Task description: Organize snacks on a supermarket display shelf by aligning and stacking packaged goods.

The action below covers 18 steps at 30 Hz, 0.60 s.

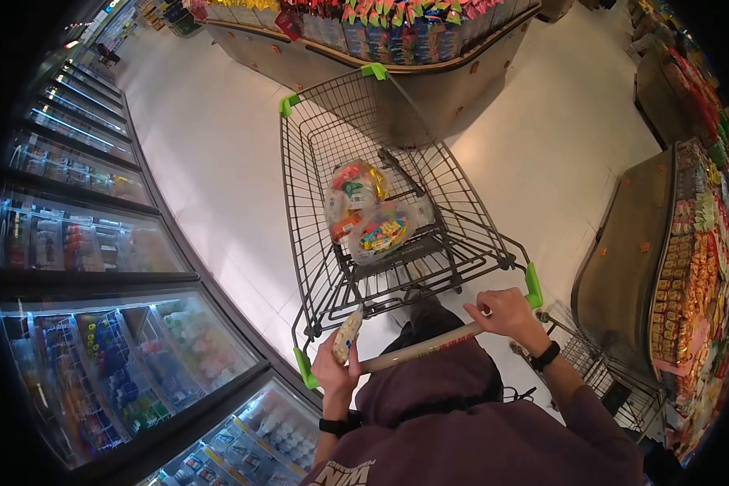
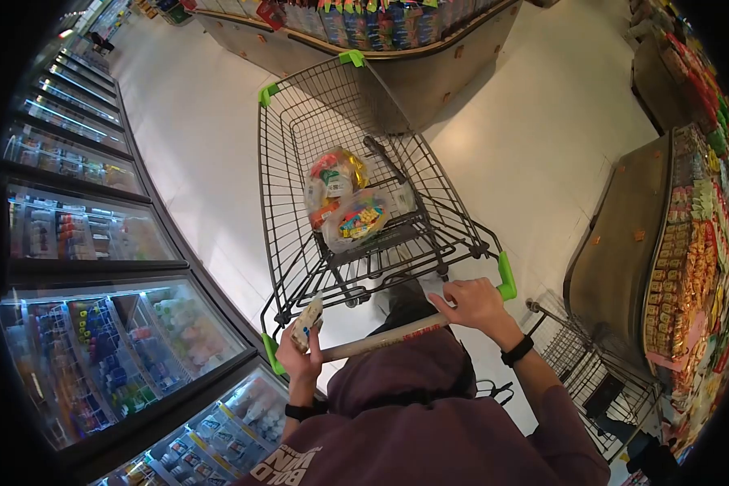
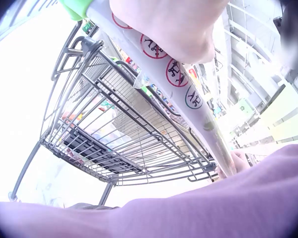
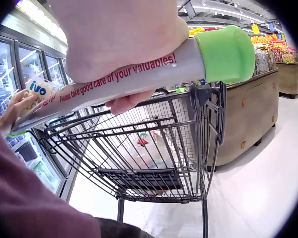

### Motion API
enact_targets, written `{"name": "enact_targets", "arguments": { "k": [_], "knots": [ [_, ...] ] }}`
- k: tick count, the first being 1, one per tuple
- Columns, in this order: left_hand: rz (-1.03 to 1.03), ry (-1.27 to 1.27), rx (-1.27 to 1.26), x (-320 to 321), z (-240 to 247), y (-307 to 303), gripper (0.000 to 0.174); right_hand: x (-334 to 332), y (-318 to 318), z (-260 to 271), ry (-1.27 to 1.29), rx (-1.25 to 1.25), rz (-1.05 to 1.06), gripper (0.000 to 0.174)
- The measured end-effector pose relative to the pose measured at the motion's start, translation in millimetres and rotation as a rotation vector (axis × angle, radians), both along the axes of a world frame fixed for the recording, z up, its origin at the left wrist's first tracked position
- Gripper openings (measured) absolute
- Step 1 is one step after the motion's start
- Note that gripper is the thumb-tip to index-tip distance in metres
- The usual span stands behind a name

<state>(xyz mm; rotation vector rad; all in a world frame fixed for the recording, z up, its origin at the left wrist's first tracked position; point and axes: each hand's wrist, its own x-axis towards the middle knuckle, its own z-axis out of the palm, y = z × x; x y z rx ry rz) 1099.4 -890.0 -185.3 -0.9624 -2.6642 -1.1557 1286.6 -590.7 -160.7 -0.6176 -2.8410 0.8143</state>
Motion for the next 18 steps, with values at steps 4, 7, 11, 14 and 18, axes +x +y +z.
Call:
{"name": "enact_targets", "arguments": {
  "k": [4, 7, 11, 14, 18],
  "knots": [
    [0.054, 0.042, 0.049, -40.8, -2.0, 6.1, 0.034, -62.4, 23.5, 5.6, -0.089, -0.066, 0.068, 0.042],
    [0.107, 0.035, 0.043, -70.3, -4.9, 18.9, 0.031, -109.4, 46.6, 5.6, -0.105, -0.098, 0.104, 0.043],
    [0.174, 0.019, 0.100, -132.2, -7.9, 18.5, 0.027, -186.2, 52.4, 12.4, -0.147, -0.087, 0.152, 0.044],
    [0.257, 0.017, -0.005, -175.1, 7.4, 26.3, 0.026, -243.4, 61.9, 17.1, -0.150, -0.151, 0.209, 0.045],
    [0.303, -0.055, 0.087, -255.0, 27.7, 31.7, 0.025, -325.6, 61.5, 23.3, -0.084, -0.187, 0.276, 0.049]
  ]
}}
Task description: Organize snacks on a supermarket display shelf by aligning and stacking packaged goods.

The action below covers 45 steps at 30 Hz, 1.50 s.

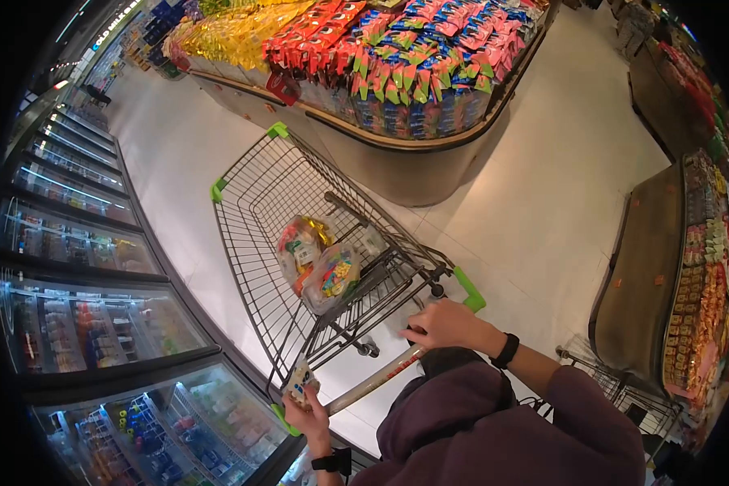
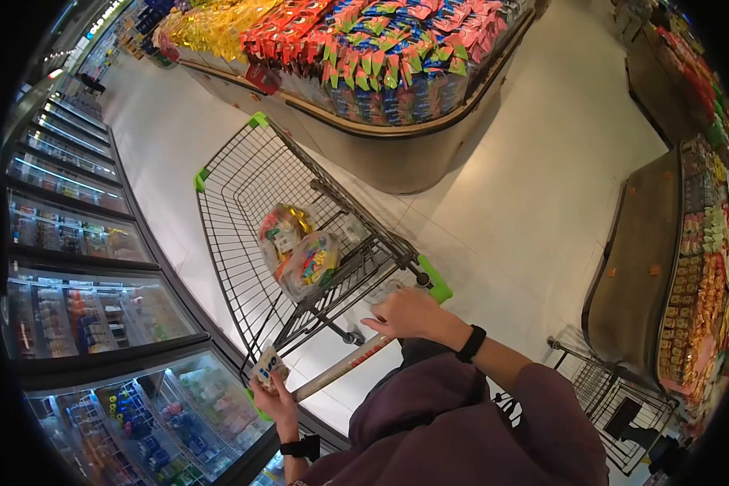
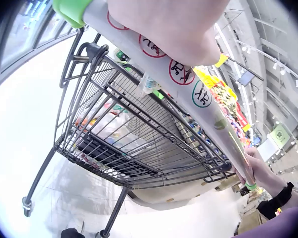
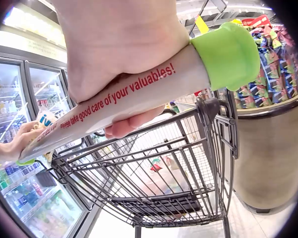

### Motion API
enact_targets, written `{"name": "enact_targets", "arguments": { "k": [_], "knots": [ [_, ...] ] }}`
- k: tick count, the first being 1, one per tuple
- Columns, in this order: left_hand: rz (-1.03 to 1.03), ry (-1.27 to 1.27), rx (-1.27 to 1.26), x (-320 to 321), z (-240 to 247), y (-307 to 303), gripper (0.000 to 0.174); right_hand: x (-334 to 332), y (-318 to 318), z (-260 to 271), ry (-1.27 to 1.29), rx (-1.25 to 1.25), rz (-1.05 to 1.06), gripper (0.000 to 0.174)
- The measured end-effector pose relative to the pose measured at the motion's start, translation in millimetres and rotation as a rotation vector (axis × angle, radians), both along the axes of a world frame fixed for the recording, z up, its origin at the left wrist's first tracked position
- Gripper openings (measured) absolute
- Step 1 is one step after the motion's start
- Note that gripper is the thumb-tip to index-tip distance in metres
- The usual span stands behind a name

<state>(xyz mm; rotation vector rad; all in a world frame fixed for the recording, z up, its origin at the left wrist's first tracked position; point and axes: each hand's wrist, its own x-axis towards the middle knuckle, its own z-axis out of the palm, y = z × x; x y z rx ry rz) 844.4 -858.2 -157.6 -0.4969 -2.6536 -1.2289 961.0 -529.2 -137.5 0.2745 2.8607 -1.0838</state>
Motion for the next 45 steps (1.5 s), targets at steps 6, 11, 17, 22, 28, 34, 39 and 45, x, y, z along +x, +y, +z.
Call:
{"name": "enact_targets", "arguments": {
  "k": [6, 11, 17, 22, 28, 34, 39, 45],
  "knots": [
    [0.071, 0.025, -0.076, -90.8, -9.4, 21.1, 0.025, -105.0, 31.1, -8.4, -0.067, 0.014, 0.211, 0.064],
    [0.118, 0.086, -0.100, -170.0, -6.5, 42.6, 0.026, -190.5, 58.7, 6.2, -0.030, 0.064, 0.377, 0.075],
    [0.100, 0.158, -0.120, -271.6, -9.0, 59.5, 0.029, -300.0, 75.2, -10.5, 0.053, 0.078, 0.389, 0.082],
    [0.101, 0.160, -0.152, -355.5, -7.0, 73.4, 0.028, -392.6, 91.0, -8.9, -0.002, 0.123, 0.430, 0.086],
    [0.085, 0.110, -0.162, -453.9, -8.3, 101.7, 0.029, -493.7, 113.3, -1.8, -0.068, 0.164, 0.364, 0.085],
    [0.047, 0.110, -0.191, -542.3, -7.8, 131.9, 0.028, -580.8, 137.3, -0.4, -0.115, 0.224, 0.244, 0.091],
    [0.050, 0.102, -0.182, -615.1, -3.4, 153.3, 0.030, -652.5, 153.6, -4.3, -0.063, 0.233, 0.192, 0.085],
    [0.057, 0.027, -0.254, -700.5, -4.7, 168.9, 0.034, -730.0, 168.3, -27.5, 0.132, 0.245, 0.141, 0.078]
  ]
}}
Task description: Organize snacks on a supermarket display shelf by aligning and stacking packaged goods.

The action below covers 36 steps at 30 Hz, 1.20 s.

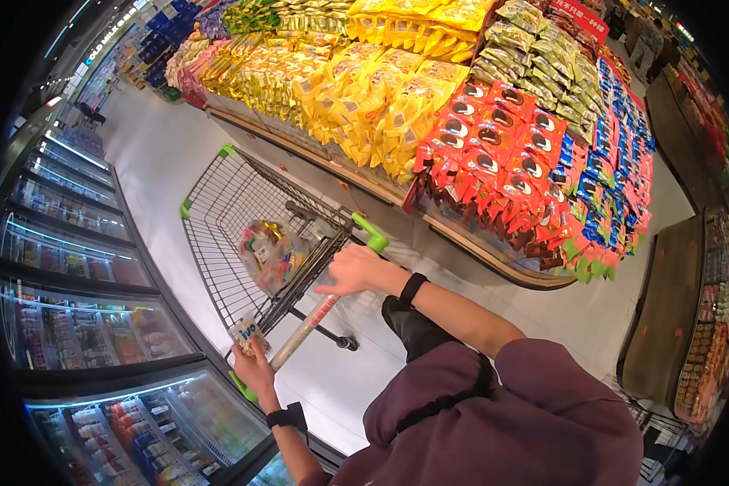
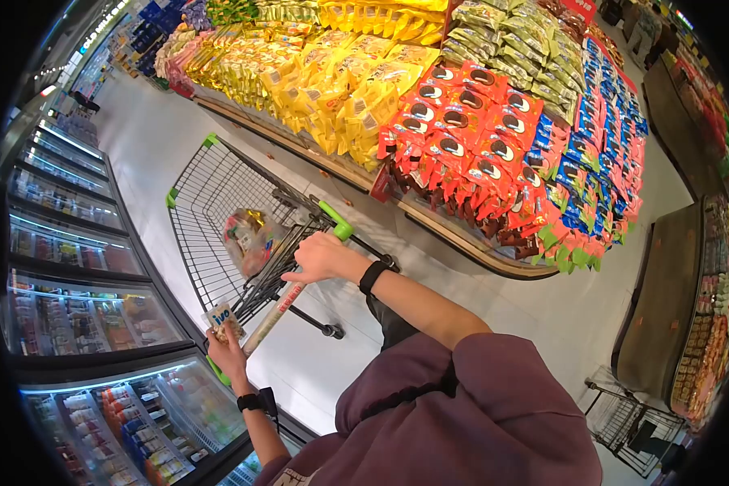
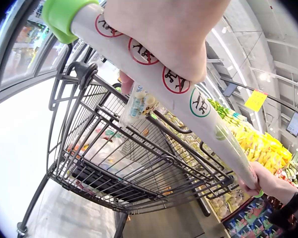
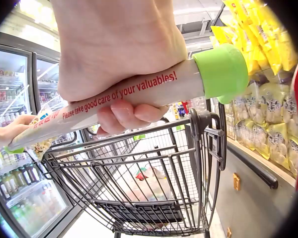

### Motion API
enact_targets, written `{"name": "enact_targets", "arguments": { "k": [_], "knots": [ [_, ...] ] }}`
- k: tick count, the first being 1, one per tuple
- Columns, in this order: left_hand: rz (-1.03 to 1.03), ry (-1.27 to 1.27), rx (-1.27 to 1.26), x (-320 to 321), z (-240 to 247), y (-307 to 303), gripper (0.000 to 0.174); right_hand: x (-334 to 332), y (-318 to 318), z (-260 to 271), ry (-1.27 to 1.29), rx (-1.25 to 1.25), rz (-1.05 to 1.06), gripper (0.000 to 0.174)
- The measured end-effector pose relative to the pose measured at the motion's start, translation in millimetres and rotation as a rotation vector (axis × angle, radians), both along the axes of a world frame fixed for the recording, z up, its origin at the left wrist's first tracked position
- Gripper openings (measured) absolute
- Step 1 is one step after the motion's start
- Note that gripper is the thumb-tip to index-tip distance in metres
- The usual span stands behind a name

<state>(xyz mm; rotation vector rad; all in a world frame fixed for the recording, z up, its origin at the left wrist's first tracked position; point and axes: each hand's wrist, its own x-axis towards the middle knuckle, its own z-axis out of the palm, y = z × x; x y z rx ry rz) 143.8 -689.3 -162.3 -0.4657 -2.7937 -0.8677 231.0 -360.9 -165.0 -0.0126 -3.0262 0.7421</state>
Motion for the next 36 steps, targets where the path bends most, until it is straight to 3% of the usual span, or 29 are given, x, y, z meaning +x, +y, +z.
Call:
{"name": "enact_targets", "arguments": {
  "k": [5, 13, 20, 36],
  "knots": [
    [-0.009, -0.002, 0.030, -69.7, 2.6, 19.0, 0.036, -66.8, 17.9, 11.6, -0.002, -0.015, 0.028, 0.078],
    [0.085, -0.025, 0.056, -168.4, -13.5, 48.9, 0.043, -157.6, 58.3, 4.6, 0.069, -0.053, 0.186, 0.094],
    [0.051, -0.049, 0.043, -237.7, -9.8, 80.0, 0.042, -228.4, 80.0, 5.7, -0.064, -0.071, 0.119, 0.094],
    [-0.015, -0.148, 0.090, -384.5, -5.3, 120.0, 0.041, -368.7, 124.6, 15.5, -0.023, 0.012, 0.074, 0.089]
  ]
}}
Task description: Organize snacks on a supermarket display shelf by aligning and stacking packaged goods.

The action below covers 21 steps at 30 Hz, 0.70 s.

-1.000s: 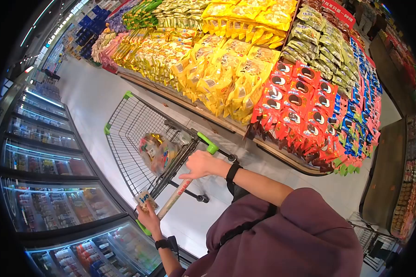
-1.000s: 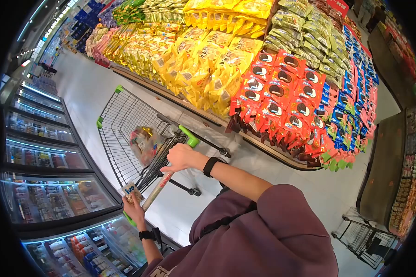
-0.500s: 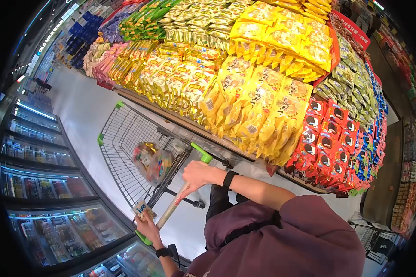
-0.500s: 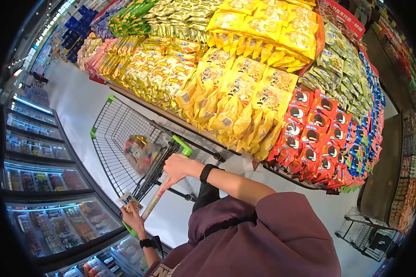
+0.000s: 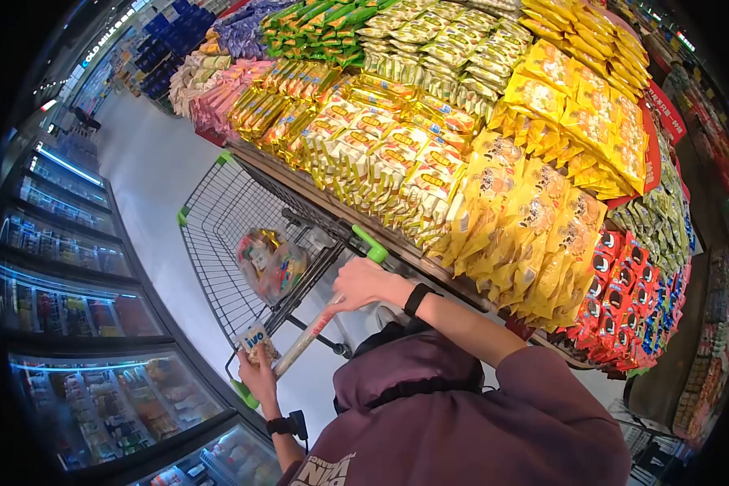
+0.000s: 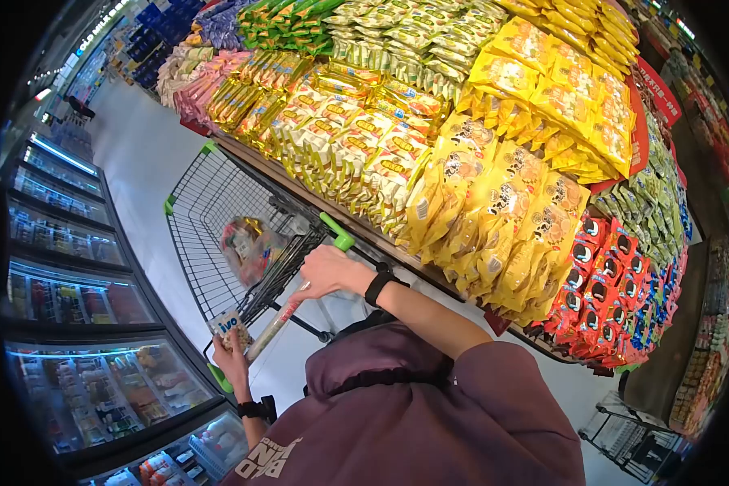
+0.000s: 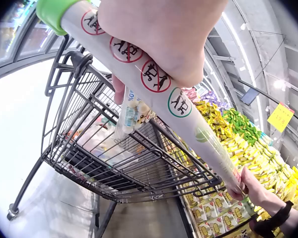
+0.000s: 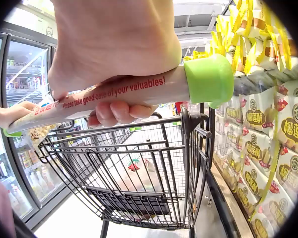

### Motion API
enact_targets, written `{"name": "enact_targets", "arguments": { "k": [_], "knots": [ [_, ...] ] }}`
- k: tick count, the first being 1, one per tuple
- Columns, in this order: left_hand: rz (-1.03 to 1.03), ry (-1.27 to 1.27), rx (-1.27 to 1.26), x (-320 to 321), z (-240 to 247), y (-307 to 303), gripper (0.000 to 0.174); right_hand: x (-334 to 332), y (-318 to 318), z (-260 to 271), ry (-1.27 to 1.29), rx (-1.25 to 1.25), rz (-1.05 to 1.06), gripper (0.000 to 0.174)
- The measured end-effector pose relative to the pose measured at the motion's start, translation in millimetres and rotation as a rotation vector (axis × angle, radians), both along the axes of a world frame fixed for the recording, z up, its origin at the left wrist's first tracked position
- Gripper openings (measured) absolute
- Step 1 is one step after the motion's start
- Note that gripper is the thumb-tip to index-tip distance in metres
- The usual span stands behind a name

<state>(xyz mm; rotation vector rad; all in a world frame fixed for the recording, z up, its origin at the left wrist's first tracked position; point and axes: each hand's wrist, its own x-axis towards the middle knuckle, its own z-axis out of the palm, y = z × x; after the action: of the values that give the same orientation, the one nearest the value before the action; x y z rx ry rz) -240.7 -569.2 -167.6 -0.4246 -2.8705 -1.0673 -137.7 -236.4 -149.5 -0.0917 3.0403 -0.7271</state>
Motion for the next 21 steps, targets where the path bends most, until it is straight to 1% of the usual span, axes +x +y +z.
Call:
{"name": "enact_targets", "arguments": {
  "k": [4, 7, 8, 11, 13, 15, 16, 17, 19, 20, 21],
  "knots": [
    [-0.015, -0.111, 0.188, -18.1, -0.5, 7.1, 0.036, -17.2, 9.7, 1.4, 0.052, 0.033, 0.023, 0.084],
    [-0.026, -0.085, 0.195, -27.2, -3.9, 9.4, 0.035, -23.4, 12.8, -1.1, 0.033, 0.019, 0.027, 0.085],
    [-0.020, -0.095, 0.232, -30.4, -1.7, 9.1, 0.035, -25.1, 12.8, -1.4, 0.027, 0.014, 0.028, 0.087],
    [-0.047, -0.106, 0.358, -46.8, 32.3, 29.9, 0.033, -29.4, 14.8, -1.9, 0.034, 0.004, 0.012, 0.088],
    [-0.090, -0.080, 0.478, -59.7, 63.9, 62.9, 0.031, -26.3, 16.5, -1.3, 0.052, 0.002, 0.015, 0.086],
    [-0.152, -0.185, 0.718, -64.5, 94.9, 107.8, 0.032, -24.7, 17.7, 1.2, 0.084, -0.004, 0.026, 0.084],
    [-0.162, -0.352, 0.817, -63.6, 111.2, 131.2, 0.034, -23.8, 18.5, 8.5, 0.027, -0.034, 0.035, 0.073],
    [-0.169, -0.518, 0.916, -61.3, 121.8, 155.5, 0.035, -24.0, 20.2, 6.5, 0.057, -0.185, -0.010, 0.066],
    [-0.245, -0.832, 0.943, -51.5, 125.8, 199.1, 0.036, -25.4, 19.1, 0.1, 0.119, -0.489, -0.105, 0.051],
    [-0.307, -0.919, 0.877, -42.8, 121.9, 216.5, 0.035, -24.0, 16.9, -3.3, 0.232, -0.519, -0.173, 0.034],
    [-0.372, -1.007, 0.812, -36.0, 115.7, 232.8, 0.035, -20.0, 14.7, 0.0, 0.312, -0.672, -0.239, 0.032]
  ]
}}
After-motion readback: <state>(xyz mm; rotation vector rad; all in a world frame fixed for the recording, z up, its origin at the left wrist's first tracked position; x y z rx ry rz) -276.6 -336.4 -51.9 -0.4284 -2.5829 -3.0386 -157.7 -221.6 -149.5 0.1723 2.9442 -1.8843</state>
